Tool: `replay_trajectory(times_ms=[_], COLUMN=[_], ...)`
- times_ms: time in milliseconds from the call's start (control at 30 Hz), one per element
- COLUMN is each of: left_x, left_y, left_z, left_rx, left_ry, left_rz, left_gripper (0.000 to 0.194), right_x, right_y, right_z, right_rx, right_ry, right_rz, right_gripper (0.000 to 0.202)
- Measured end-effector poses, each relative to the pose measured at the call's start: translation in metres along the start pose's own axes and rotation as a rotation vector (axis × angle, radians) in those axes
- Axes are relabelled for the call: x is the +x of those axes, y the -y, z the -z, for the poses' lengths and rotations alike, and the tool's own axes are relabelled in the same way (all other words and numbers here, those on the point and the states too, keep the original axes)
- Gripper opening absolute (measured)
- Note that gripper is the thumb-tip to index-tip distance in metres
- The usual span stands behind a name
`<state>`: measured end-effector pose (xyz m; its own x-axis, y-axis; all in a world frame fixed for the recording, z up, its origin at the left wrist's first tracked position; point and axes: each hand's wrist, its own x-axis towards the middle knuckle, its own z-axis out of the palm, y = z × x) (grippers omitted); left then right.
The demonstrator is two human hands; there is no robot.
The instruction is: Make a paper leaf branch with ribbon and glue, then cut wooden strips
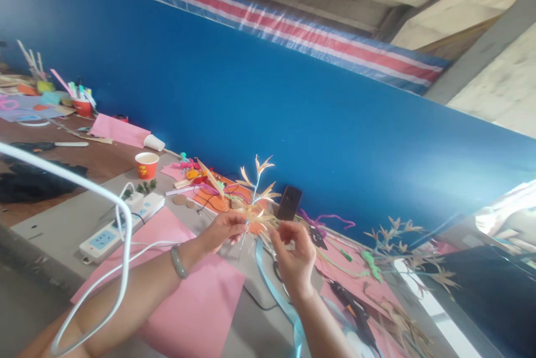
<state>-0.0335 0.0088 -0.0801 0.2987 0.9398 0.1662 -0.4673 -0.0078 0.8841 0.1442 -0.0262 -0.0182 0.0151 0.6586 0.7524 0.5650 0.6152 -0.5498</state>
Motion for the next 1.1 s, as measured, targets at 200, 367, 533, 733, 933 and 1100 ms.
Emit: replay_trajectory(times_ms=[200, 367, 533, 733, 933, 1100], left_x=[0.000, 0.000, -0.002, -0.009, -0.010, -0.010], left_y=[0.007, 0.008, 0.006, -0.005, -0.008, -0.006], left_z=[0.004, 0.004, 0.003, -0.004, -0.007, -0.007], left_rx=[0.022, 0.042, 0.117, 0.218, 0.223, 0.214], left_ry=[0.085, 0.097, 0.127, 0.168, 0.185, 0.194], left_rz=[-0.002, 0.042, 0.008, -0.031, -0.029, -0.027], left_gripper=[0.021, 0.022, 0.020, 0.019, 0.019, 0.017], right_x=[0.017, 0.021, 0.020, 0.021, 0.023, 0.022], right_y=[-0.015, -0.011, 0.004, 0.021, 0.024, 0.026], right_z=[0.011, 0.011, 0.011, 0.003, -0.007, -0.008], right_rx=[0.004, 0.157, 0.102, 0.082, 0.148, 0.140], right_ry=[-0.141, -0.152, -0.131, -0.049, 0.008, 0.021], right_rz=[-0.048, -0.131, 0.043, 0.078, -0.055, -0.015], right_gripper=[0.040, 0.031, 0.012, 0.008, 0.024, 0.018])
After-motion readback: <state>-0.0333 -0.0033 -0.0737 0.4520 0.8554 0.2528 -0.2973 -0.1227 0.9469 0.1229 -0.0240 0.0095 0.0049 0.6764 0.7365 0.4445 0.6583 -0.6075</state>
